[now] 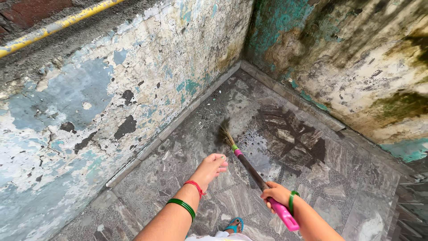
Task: The person sweeps the floor of a balcony using a small broom, moving dust and debris along the base of the walls and into the corners.
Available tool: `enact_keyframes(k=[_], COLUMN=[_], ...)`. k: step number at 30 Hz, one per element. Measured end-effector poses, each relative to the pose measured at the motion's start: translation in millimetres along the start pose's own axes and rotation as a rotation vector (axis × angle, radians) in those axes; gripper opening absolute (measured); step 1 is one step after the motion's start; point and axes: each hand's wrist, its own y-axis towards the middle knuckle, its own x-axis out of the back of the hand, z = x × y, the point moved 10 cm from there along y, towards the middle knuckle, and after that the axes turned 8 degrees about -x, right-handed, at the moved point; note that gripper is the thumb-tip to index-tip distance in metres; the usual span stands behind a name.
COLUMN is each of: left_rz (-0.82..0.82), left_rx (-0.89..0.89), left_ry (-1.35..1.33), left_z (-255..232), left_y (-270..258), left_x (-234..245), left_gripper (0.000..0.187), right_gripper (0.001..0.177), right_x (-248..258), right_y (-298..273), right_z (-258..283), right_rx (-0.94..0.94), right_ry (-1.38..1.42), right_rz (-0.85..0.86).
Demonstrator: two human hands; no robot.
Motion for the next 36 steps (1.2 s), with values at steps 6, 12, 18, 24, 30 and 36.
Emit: enact_keyframes(k=[6, 12, 18, 24, 30, 36], left_rz=[0.002, 0.076, 0.083, 0.077, 0.047, -0.049], left_rx=[0.015, -0.043, -0.023, -0.056, -0.039, -0.073], left_ry=[0.016, 0.061, 0.011, -0.022, -0.040, -0.075], left_z=[-4, 0, 9, 14, 41, 51], left_y=[-15, -29, -48, -53, -64, -69], left_x=[52, 69, 103, 119, 125, 161], left_gripper=[0.040, 0.038, 0.035, 0.035, 0.033, 0.034], right_gripper=[0.060, 0.051, 0.052, 0.058, 0.067, 0.054], right_x=[-39, -82, -100, -144, -193, -193], right_y=[-60, -72, -150, -190, -142, -78], right_z=[13, 77, 93, 120, 143, 148], right_rx=[0.047, 0.062, -0.126, -0.075, -0.083, -0.118], right_ry=[-0.014, -0.299, -0.903, -1.178, -1.265, -1.378], right_rz=[-0.154, -0.267, -0.407, -0.204, -0.155, -0.199])
